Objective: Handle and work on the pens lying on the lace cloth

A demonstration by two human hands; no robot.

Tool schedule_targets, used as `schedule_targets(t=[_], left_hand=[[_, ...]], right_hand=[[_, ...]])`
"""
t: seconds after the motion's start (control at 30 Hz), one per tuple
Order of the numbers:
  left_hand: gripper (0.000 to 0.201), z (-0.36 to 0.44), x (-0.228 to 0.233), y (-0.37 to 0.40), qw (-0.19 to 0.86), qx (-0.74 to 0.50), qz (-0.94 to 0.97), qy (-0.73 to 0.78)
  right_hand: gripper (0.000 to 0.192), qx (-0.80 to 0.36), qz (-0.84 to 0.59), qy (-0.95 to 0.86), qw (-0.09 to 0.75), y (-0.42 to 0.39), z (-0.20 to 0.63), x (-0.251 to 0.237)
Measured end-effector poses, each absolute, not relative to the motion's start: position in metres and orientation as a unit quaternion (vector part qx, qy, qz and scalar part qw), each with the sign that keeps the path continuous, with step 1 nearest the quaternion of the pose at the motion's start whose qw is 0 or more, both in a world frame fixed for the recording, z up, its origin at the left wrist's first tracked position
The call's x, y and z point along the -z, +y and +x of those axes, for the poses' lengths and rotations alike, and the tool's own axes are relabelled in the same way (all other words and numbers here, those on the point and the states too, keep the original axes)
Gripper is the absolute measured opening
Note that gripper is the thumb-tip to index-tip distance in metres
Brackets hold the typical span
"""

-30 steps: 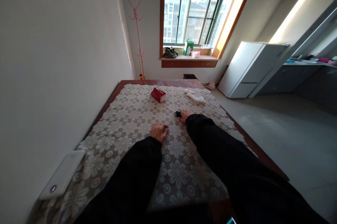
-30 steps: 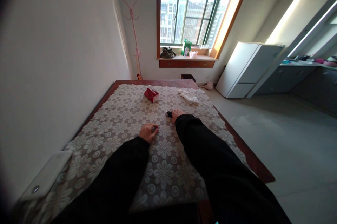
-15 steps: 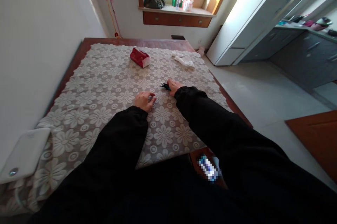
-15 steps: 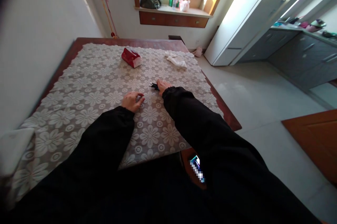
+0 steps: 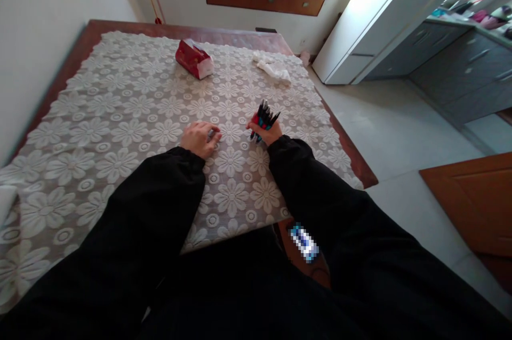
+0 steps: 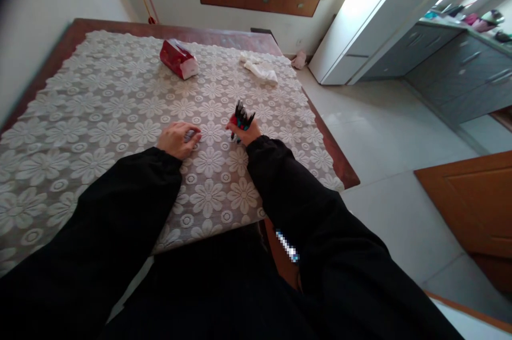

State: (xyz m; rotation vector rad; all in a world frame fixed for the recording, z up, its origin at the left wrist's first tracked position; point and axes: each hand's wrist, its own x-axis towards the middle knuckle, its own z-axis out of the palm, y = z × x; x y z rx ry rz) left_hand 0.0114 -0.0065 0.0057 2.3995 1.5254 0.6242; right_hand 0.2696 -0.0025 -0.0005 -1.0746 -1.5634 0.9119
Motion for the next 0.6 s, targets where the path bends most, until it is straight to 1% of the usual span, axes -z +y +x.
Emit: schedule_targets(t=[0.07, 0.13, 0.23, 0.33, 0.4, 0.47, 0.53, 0.6], left_hand=[[0.025, 0.01, -0.005, -0.007, 0.108, -0.214, 0.825, 0.511], [0.025, 0.009, -0.004, -0.008, 0.104, -0.211, 0.832, 0.502], [0.025, 0.008, -0.006, -0.01, 0.101, -0.224, 0.842, 0.48], [0.033, 0.009, -0.008, -0.013, 0.113, -0.246, 0.861, 0.431], [0.038, 0.011, -0.01, -0.016, 0.126, -0.258, 0.872, 0.397], [0.044, 0.015, -0.013, -0.021, 0.142, -0.263, 0.88, 0.368], [0.053, 0.019, -0.015, -0.026, 0.157, -0.268, 0.886, 0.344], [0.068, 0.024, -0.015, -0.031, 0.165, -0.274, 0.89, 0.324]], right_hand=[[0.046, -0.407, -0.444, -0.639, 0.479, -0.007, 0.271, 0.006], [0.044, -0.427, -0.436, -0.643, 0.463, -0.009, 0.27, 0.008], [0.039, -0.446, -0.402, -0.646, 0.47, -0.01, 0.267, 0.009], [0.034, -0.447, -0.384, -0.651, 0.478, -0.011, 0.263, 0.01], [0.029, -0.416, -0.398, -0.68, 0.453, -0.014, 0.261, 0.01], [0.023, -0.357, -0.413, -0.729, 0.413, -0.017, 0.259, 0.009], [0.019, -0.296, -0.392, -0.788, 0.371, -0.022, 0.258, 0.007], [0.018, -0.253, -0.339, -0.84, 0.34, -0.026, 0.257, 0.003]])
